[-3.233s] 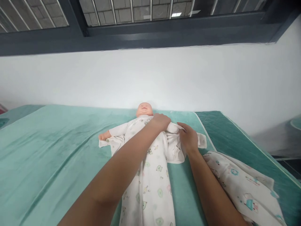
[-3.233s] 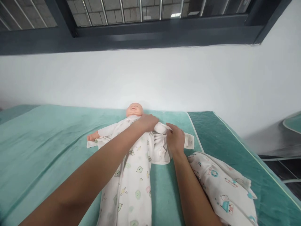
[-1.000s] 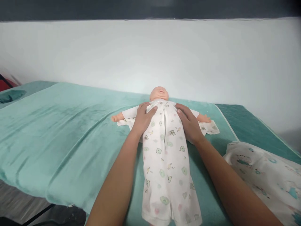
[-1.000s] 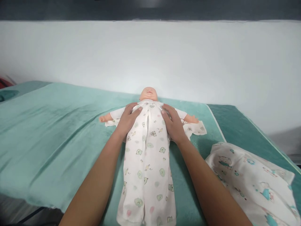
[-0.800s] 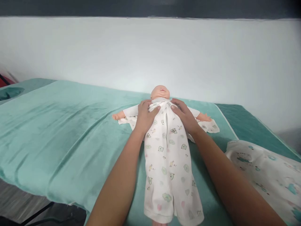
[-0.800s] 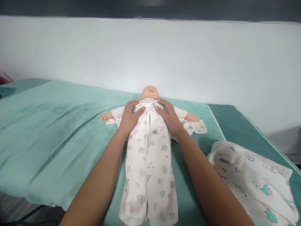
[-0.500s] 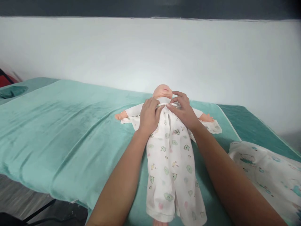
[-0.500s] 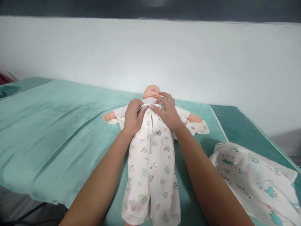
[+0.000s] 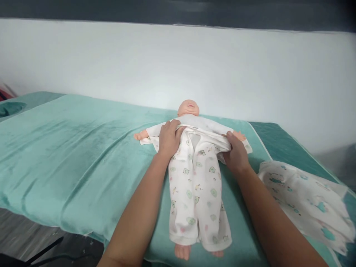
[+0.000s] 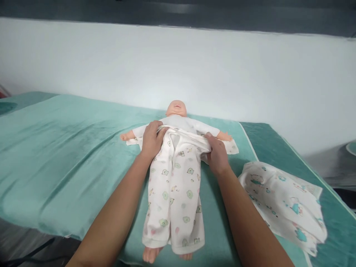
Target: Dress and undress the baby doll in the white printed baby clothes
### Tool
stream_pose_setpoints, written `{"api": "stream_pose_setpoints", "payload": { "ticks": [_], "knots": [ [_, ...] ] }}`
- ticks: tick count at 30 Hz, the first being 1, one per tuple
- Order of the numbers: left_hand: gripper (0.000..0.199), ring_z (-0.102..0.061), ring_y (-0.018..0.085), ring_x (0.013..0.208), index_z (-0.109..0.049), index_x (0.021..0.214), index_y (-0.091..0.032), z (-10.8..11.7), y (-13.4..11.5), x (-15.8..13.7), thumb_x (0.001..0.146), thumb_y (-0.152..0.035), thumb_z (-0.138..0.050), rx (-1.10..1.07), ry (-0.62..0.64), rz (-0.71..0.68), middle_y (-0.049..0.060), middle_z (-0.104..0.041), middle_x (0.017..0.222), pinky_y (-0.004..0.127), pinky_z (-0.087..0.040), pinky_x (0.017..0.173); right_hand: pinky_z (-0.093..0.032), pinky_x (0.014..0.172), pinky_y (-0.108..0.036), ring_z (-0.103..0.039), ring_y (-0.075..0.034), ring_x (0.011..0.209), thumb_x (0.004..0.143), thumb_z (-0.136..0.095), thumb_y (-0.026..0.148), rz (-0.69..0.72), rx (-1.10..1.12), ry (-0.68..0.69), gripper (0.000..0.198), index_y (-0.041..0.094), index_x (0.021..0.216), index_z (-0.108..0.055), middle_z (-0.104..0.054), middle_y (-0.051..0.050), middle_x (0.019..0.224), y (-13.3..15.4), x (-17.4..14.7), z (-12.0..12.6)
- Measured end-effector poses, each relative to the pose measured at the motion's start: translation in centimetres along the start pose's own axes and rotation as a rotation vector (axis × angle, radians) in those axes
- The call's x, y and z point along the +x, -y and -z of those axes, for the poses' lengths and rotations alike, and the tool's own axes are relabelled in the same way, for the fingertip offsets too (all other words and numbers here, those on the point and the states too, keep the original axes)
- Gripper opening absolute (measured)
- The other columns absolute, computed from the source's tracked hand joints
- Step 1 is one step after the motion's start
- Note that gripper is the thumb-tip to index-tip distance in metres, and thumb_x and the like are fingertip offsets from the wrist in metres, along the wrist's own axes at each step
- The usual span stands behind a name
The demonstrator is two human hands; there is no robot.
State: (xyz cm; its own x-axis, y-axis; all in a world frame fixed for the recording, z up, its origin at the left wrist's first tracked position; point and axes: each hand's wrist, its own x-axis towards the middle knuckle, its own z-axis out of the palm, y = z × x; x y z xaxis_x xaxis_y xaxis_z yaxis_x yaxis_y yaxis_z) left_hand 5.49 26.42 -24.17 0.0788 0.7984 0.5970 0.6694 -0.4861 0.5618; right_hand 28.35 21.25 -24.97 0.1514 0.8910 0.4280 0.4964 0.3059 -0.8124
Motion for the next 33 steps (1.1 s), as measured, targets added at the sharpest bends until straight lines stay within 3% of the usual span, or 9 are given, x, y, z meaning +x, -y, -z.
{"api": "stream_pose_setpoints", "payload": {
  "ticks": [3, 7, 11, 14, 19, 26, 33],
  "knots": [
    [0.017, -0.056, 0.024, 0.094, -0.059, 0.100, -0.023, 0.0, 0.3, -0.4, 0.096, -0.037, -0.050, -0.027, -0.040, 0.050, 0.006, -0.064, 0.096, 0.035, -0.040, 0.085, -0.040, 0.058, -0.035, -0.047, -0.021, 0.062, 0.086, -0.046, 0.070, -0.150, 0.108, 0.140, 0.051, 0.024, 0.064, -0.047, -0.046, -0.002, 0.059, -0.5, -0.8, 0.0],
    [0.018, -0.057, 0.022, 0.089, -0.059, 0.093, -0.022, 0.2, 0.5, -1.3, 0.094, -0.040, -0.055, -0.051, -0.080, 0.084, 0.004, -0.064, 0.090, 0.033, -0.041, 0.083, -0.034, 0.060, -0.029, -0.038, -0.014, 0.063, 0.087, -0.052, 0.062, -0.116, 0.033, 0.276, 0.048, 0.022, 0.064, -0.038, -0.040, 0.003, 0.063, -0.5, -1.2, 0.2],
    [0.021, -0.056, 0.021, 0.086, -0.060, 0.086, -0.021, 1.0, 0.0, -3.2, 0.092, -0.042, -0.058, -0.059, -0.078, 0.092, 0.003, -0.062, 0.085, 0.033, -0.042, 0.082, -0.042, 0.069, -0.030, -0.049, -0.017, 0.075, 0.082, -0.062, 0.055, -0.087, 0.049, 0.396, 0.034, 0.022, 0.083, -0.054, -0.054, 0.003, 0.077, -0.9, -1.7, 1.0],
    [0.024, -0.056, 0.020, 0.083, -0.061, 0.086, -0.021, 1.9, -0.8, -5.3, 0.092, -0.044, -0.056, -0.102, -0.051, 0.122, 0.003, -0.061, 0.083, 0.032, -0.043, 0.078, -0.045, 0.077, -0.033, -0.054, -0.021, 0.085, 0.074, -0.071, 0.053, -0.109, 0.067, 0.435, 0.041, 0.022, 0.098, -0.059, -0.062, 0.000, 0.091, -1.2, -2.1, 1.2],
    [0.029, -0.054, 0.018, 0.076, -0.061, 0.083, -0.021, 3.4, -2.0, -8.5, 0.093, -0.047, -0.053, -0.139, -0.009, 0.189, 0.001, -0.058, 0.076, 0.031, -0.043, 0.075, -0.039, 0.068, -0.029, -0.047, -0.017, 0.072, 0.071, -0.072, 0.054, -0.132, -0.079, 0.348, 0.037, 0.021, 0.083, -0.058, -0.056, 0.003, 0.077, 0.0, -2.7, 0.8],
    [0.032, -0.054, 0.016, 0.073, -0.059, 0.079, -0.021, 4.2, -2.7, -10.8, 0.092, -0.050, -0.052, -0.211, 0.015, 0.259, 0.000, -0.059, 0.074, 0.029, -0.043, 0.069, -0.028, 0.058, -0.028, -0.037, -0.014, 0.063, 0.069, -0.065, 0.042, -0.129, -0.204, 0.109, 0.028, 0.021, 0.061, -0.050, -0.041, 0.005, 0.059, 0.7, -4.3, 0.1],
    [0.031, -0.052, 0.015, 0.070, -0.059, 0.078, -0.021, 4.9, -3.7, -12.9, 0.092, -0.048, -0.052, -0.233, 0.015, 0.293, 0.000, -0.059, 0.073, 0.029, -0.043, 0.068, -0.028, 0.059, -0.029, -0.039, -0.016, 0.061, 0.069, -0.059, 0.034, -0.087, -0.247, -0.028, 0.018, 0.022, 0.058, -0.050, -0.043, 0.004, 0.054, 1.2, -5.5, -0.4]
  ]
}}
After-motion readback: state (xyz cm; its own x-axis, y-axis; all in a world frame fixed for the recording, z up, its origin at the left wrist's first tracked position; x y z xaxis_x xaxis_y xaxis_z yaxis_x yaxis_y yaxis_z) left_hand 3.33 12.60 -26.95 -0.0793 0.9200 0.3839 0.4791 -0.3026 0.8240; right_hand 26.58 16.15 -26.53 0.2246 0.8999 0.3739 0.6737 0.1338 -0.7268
